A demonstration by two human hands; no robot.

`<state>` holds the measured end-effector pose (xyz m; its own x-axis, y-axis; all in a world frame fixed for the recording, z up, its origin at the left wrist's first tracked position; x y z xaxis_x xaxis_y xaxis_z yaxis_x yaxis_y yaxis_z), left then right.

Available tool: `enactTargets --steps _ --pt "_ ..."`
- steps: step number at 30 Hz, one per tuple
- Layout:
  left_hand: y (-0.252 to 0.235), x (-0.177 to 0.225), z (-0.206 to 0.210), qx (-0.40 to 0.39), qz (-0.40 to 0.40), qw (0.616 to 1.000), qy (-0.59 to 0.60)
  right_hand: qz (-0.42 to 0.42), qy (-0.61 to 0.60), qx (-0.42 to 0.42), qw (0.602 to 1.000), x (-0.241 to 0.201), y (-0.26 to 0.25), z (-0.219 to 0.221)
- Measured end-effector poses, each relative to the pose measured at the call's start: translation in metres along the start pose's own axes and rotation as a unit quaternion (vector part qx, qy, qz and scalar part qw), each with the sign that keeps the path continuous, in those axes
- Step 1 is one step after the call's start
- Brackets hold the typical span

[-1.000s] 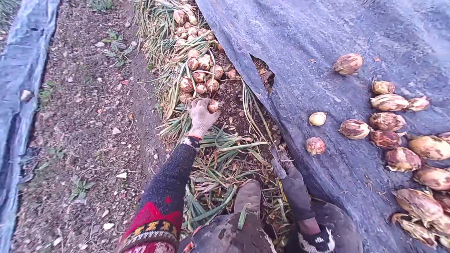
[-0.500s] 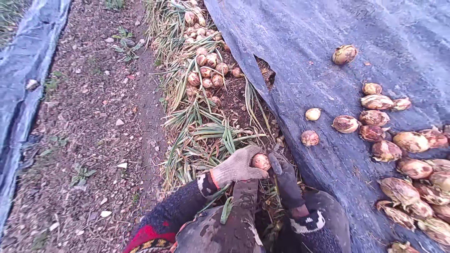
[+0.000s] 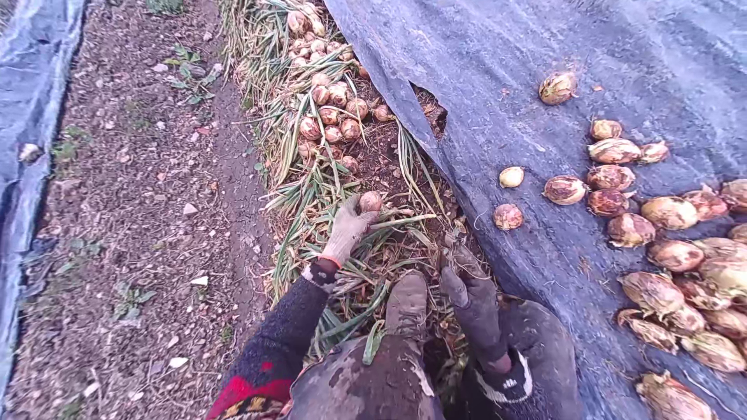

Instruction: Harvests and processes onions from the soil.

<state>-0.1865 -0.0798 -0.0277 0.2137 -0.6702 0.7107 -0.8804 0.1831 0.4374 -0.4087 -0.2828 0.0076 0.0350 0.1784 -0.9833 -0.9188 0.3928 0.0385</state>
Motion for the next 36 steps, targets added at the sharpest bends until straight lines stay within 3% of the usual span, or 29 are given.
enactTargets --steps 2,3,4,6,9,12,14,17,18,20,22,24,26,28,30,33,36 --pt "0.0 0.015 0.0 -0.047 -0.006 0.973 0.227 0.121 0.157 -0.077 0.977 0.038 -0.011 -0.004" --pt "0.004 0.025 0.006 -0.059 0.008 0.968 0.243 0.164 0.144 -0.131 0.967 0.054 -0.015 -0.004" --pt "0.012 0.036 0.015 -0.06 0.037 0.98 0.189 0.208 0.073 -0.147 0.964 0.067 -0.016 0.001" --pt "0.035 0.051 0.038 -0.06 0.12 0.99 -0.03 0.291 -0.096 -0.135 0.942 0.079 -0.017 0.011" --pt "0.076 0.06 0.072 -0.162 0.255 0.91 -0.284 0.391 -0.29 -0.027 0.873 0.074 -0.024 0.02" --pt "0.084 0.062 0.084 -0.223 0.319 0.879 -0.275 0.4 -0.359 0.069 0.841 0.066 -0.029 0.011" --pt "0.066 0.069 0.085 -0.234 0.342 0.886 -0.208 0.378 -0.446 0.038 0.81 0.058 -0.033 0.001" --pt "0.03 0.107 0.08 -0.155 0.384 0.898 -0.15 0.227 -0.543 0.002 0.808 0.024 -0.039 -0.015" --pt "0.012 0.119 0.072 -0.075 0.378 0.903 -0.187 0.132 -0.54 0.007 0.831 0.008 -0.04 -0.027" --pt "-0.043 0.122 0.038 0.057 0.293 0.904 -0.305 -0.078 -0.415 0.049 0.905 -0.028 -0.037 -0.073" --pt "-0.093 0.109 -0.002 0.073 0.171 0.886 -0.425 -0.208 -0.266 0.163 0.927 -0.05 -0.032 -0.108" --pt "-0.13 0.08 -0.028 0.051 0.093 0.857 -0.504 -0.235 -0.201 0.245 0.919 -0.048 -0.03 -0.11" --pt "-0.159 0.042 -0.043 0.017 0.069 0.837 -0.543 -0.152 -0.152 0.248 0.945 -0.024 -0.034 -0.095" --pt "-0.178 0.017 -0.052 -0.001 0.073 0.818 -0.57 0.036 -0.068 0.227 0.971 0.001 -0.048 -0.067" --pt "-0.186 0.011 -0.055 0.004 0.087 0.81 -0.58 0.191 0.026 0.152 0.969 0.031 -0.057 -0.049" --pt "-0.18 0.013 -0.055 0.007 0.115 0.825 -0.553 0.235 0.117 0.08 0.962 0.059 -0.053 -0.032" --pt "-0.142 0.013 -0.046 -0.026 0.164 0.9 -0.403 0.227 0.11 0.051 0.966 0.067 -0.048 -0.021"
Point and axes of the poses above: each hand's wrist, its own y-axis away from the middle knuckle, its own z-axis out of the palm, x = y × z, the point moved 1 cm from there along -y, towards the middle knuckle, and after that the axes turned 4 degrees about -x, right-handed, at the moved point
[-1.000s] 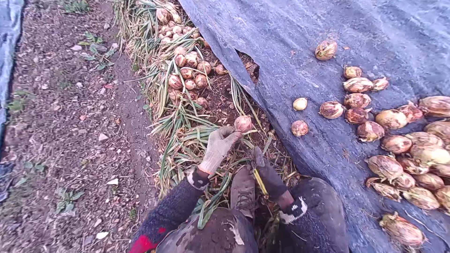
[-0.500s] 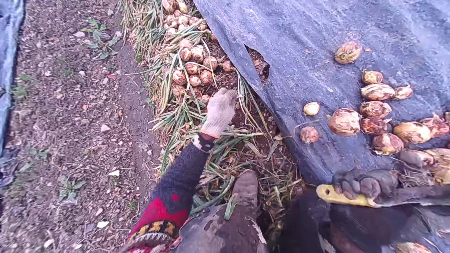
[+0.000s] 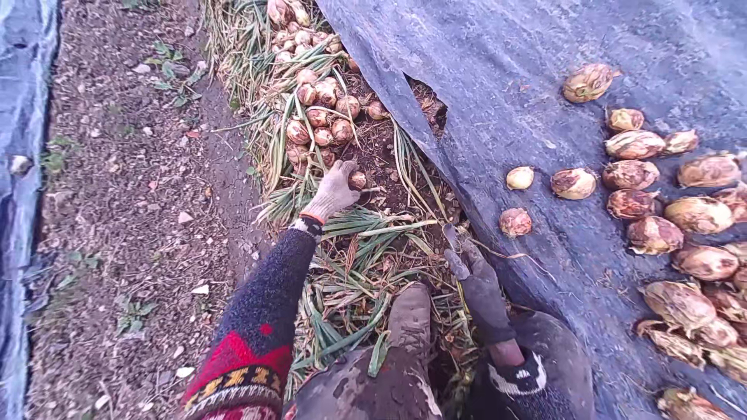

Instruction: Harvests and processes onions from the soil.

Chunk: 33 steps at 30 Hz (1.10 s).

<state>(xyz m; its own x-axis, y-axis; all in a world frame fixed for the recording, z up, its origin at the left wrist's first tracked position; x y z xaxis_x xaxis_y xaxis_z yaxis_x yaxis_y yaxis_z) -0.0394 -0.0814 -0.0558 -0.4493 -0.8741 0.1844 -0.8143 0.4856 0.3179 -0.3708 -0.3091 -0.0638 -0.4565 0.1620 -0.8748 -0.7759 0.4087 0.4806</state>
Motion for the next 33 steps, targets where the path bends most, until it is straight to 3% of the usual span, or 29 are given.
enactTargets --steps 2,5,9,11,14,18,20,21,22,24,25,26,27,29,30,33 --pt "0.036 0.026 0.003 -0.004 0.035 0.985 0.172 -0.001 0.02 -0.014 1.0 0.003 -0.001 0.005" --pt "0.092 0.075 0.009 -0.04 0.083 0.926 0.366 -0.034 0.031 -0.055 0.997 0.001 0.004 0.012" --pt "0.16 0.135 0.013 -0.193 0.095 0.857 0.469 -0.093 -0.115 -0.102 0.984 -0.001 0.02 0.021" --pt "0.185 0.159 0.012 -0.243 0.098 0.862 0.434 -0.1 -0.137 -0.084 0.982 -0.006 0.03 0.021" --pt "0.203 0.167 0.011 -0.228 0.089 0.875 0.417 -0.108 -0.134 -0.071 0.983 -0.005 0.037 0.017" --pt "0.21 0.151 0.017 -0.091 0.145 0.948 0.268 -0.058 -0.169 -0.135 0.975 -0.004 0.042 0.022" --pt "0.2 0.125 0.03 -0.035 0.058 0.975 0.21 -0.072 -0.203 -0.152 0.965 -0.016 0.054 0.02" --pt "0.191 0.105 0.036 -0.014 -0.019 0.966 0.259 -0.095 -0.216 -0.146 0.961 -0.024 0.06 0.016" --pt "0.181 0.084 0.039 0.005 -0.095 0.933 0.348 -0.115 -0.205 -0.119 0.965 -0.028 0.062 0.014" --pt "0.171 0.059 0.033 0.013 -0.154 0.807 0.569 -0.097 -0.082 -0.059 0.99 -0.023 0.054 0.015" --pt "0.17 0.061 0.026 0.006 -0.148 0.772 0.618 -0.053 -0.003 -0.078 0.996 -0.014 0.047 0.015" --pt "0.168 0.072 0.016 -0.001 -0.13 0.775 0.618 -0.013 0.03 -0.117 0.993 -0.004 0.04 0.018" --pt "0.168 0.088 0.008 -0.007 -0.107 0.818 0.566 0.02 0.015 -0.157 0.987 0.005 0.036 0.023" --pt "0.176 0.126 0.003 -0.026 -0.034 0.938 0.343 0.073 -0.125 -0.224 0.964 0.014 0.037 0.033" --pt "0.183 0.144 0.006 -0.038 0.026 0.971 0.237 0.111 -0.209 -0.234 0.943 0.012 0.037 0.037" --pt "0.193 0.181 0.014 -0.105 0.184 0.972 0.097 0.216 -0.377 -0.211 0.876 0.005 0.033 0.032"
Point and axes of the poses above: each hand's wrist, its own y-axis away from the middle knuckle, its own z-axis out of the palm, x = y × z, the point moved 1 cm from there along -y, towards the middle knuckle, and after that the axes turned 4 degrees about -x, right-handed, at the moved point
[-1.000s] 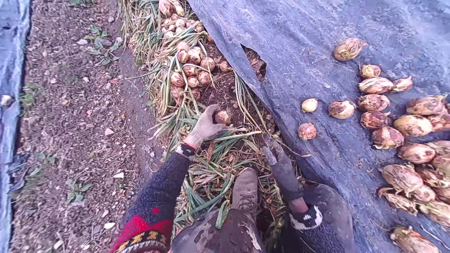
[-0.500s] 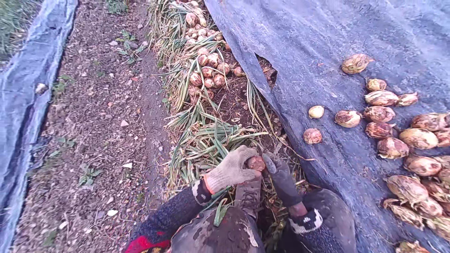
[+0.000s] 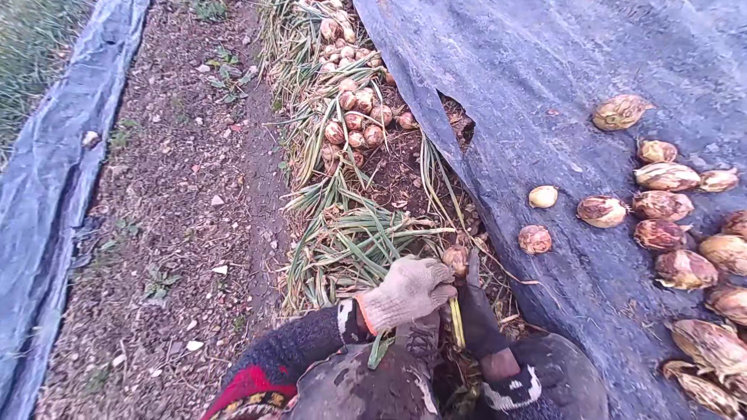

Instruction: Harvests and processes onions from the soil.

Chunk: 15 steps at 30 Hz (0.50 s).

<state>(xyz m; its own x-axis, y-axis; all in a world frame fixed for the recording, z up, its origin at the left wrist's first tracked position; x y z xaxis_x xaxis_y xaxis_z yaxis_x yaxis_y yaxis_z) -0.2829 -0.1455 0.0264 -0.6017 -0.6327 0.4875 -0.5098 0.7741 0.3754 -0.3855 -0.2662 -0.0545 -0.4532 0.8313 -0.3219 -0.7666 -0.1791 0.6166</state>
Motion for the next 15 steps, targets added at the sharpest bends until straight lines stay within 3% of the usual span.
enactTargets --steps 3,5,6,8,11,13,15 --pt "-0.022 -0.006 -0.007 0.011 0.057 0.997 0.041 0.012 -0.122 -0.021 0.992 -0.02 0.008 -0.001" --pt "-0.044 -0.019 -0.027 0.103 0.071 0.991 0.042 -0.059 -0.182 -0.072 0.979 -0.038 0.019 0.003" --pt "-0.054 -0.032 -0.04 0.174 0.043 0.984 0.017 -0.14 -0.202 -0.113 0.963 -0.05 0.028 0.002" --pt "-0.068 -0.086 -0.073 0.298 -0.1 0.949 -0.002 -0.347 -0.149 -0.138 0.916 -0.087 0.058 -0.005" --pt "-0.075 -0.193 -0.114 0.396 -0.327 0.855 0.061 -0.582 -0.015 0.008 0.813 -0.121 0.09 -0.024" --pt "-0.078 -0.253 -0.126 0.407 -0.425 0.805 0.08 -0.609 0.024 0.102 0.786 -0.113 0.083 -0.027" --pt "-0.085 -0.295 -0.135 0.383 -0.473 0.786 0.104 -0.523 0.082 0.167 0.832 -0.091 0.056 -0.026"
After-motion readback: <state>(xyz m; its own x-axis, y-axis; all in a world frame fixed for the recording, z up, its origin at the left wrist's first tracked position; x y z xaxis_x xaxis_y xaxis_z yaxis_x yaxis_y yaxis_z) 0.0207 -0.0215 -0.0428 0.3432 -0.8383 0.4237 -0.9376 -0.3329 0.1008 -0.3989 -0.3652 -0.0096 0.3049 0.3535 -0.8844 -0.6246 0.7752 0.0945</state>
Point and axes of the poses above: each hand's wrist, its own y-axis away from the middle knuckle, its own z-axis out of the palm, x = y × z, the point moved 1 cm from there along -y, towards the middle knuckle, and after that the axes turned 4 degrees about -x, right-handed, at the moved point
